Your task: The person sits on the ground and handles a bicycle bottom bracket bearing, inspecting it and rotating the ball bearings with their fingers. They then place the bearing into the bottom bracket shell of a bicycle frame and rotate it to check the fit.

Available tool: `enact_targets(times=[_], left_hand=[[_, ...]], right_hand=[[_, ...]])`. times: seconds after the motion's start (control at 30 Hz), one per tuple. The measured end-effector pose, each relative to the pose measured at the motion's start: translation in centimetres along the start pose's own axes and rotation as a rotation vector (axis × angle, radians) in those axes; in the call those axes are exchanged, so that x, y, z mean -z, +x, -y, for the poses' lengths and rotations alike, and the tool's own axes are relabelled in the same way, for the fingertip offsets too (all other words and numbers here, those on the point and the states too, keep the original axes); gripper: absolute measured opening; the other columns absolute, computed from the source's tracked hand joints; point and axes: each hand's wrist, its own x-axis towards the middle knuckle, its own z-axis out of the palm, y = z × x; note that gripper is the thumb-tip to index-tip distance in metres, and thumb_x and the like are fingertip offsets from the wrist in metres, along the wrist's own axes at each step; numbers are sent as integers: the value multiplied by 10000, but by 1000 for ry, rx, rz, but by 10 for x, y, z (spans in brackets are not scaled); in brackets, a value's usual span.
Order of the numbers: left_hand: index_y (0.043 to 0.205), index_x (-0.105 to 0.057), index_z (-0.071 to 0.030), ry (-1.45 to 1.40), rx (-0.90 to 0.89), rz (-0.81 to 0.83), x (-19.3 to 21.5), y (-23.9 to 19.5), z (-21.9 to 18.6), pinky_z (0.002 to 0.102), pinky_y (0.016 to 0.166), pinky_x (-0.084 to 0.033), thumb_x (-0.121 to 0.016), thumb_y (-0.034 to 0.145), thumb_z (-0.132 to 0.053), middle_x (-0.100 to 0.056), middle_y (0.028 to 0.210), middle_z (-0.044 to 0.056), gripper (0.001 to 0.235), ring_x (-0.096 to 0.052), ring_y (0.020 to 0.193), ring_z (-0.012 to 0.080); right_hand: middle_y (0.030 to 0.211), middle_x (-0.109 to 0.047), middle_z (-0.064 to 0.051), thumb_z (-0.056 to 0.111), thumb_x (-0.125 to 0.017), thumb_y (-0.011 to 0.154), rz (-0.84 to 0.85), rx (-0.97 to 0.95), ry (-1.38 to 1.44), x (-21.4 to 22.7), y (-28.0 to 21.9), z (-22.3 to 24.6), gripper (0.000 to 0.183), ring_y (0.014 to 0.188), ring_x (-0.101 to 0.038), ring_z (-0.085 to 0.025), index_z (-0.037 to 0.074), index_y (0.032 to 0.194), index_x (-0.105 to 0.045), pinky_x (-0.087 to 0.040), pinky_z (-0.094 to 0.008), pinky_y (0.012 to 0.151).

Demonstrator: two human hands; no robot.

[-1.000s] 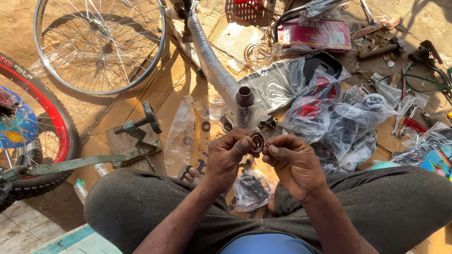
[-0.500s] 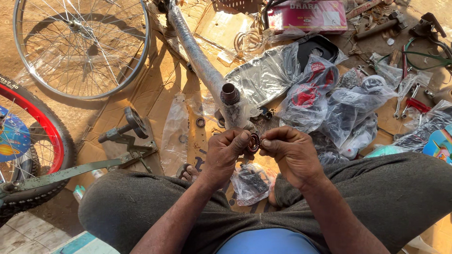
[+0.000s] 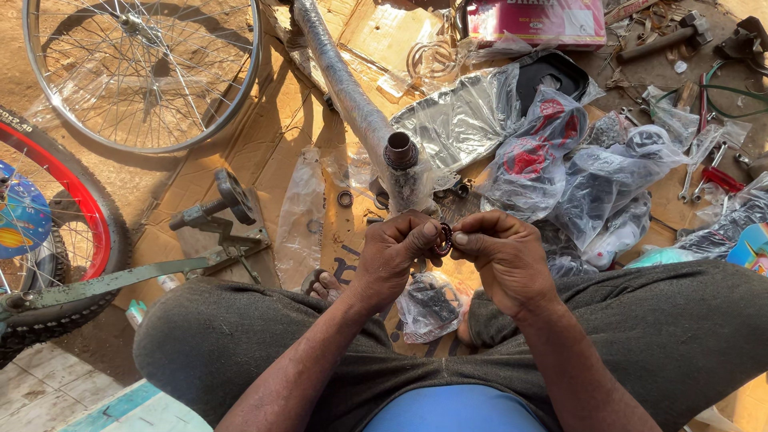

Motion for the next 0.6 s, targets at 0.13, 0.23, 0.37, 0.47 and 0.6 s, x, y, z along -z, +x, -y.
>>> enact_targets(times=[0.13, 0.23, 0.37, 0.47, 0.6], left_hand=[[1004, -716, -17, -21, 8, 16, 1, 1, 0, 259, 672, -546, -687, 966, -487, -719, 870, 55, 472, -692, 770, 130], [1002, -718, -20, -22, 16, 19, 1, 1, 1, 262, 682, -559, -688, 961, -491, -721, 865, 55, 473, -691, 767, 128], [996, -717, -20, 3, 26, 16, 1, 1, 3, 260, 674, -545, -690, 960, -493, -719, 860, 56, 475, -689, 765, 130], [994, -714, -24, 2, 30, 21, 1, 1, 4, 260, 670, -541, -688, 959, -499, -713, 857, 55, 477, -689, 766, 131], [1005, -712, -23, 3, 26, 38, 2, 1, 4, 271, 686, -569, -679, 962, -495, -716, 865, 59, 476, -703, 780, 137]], right_hand=[[953, -748, -141, -40, -711, 906, 0, -25, 19, 2, 0, 3, 114, 830, -720, -204, -35, 1019, -724, -617, -333, 777], [958, -747, -144, -46, -713, 912, 9, -19, 14, 3, 0, 2, 115, 825, -717, -203, -37, 1026, -722, -611, -331, 767], [952, -749, -138, -48, -724, 902, -3, -27, 9, 4, 0, -1, 117, 835, -721, -196, -27, 1018, -722, -613, -327, 766], [945, -752, -133, -41, -733, 893, -14, -41, 28, 4, 1, -3, 119, 833, -723, -195, -18, 1009, -719, -614, -323, 762], [940, -752, -130, -35, -737, 895, -21, -60, 51, 7, 1, -5, 115, 832, -725, -195, -4, 1000, -704, -618, -329, 751]])
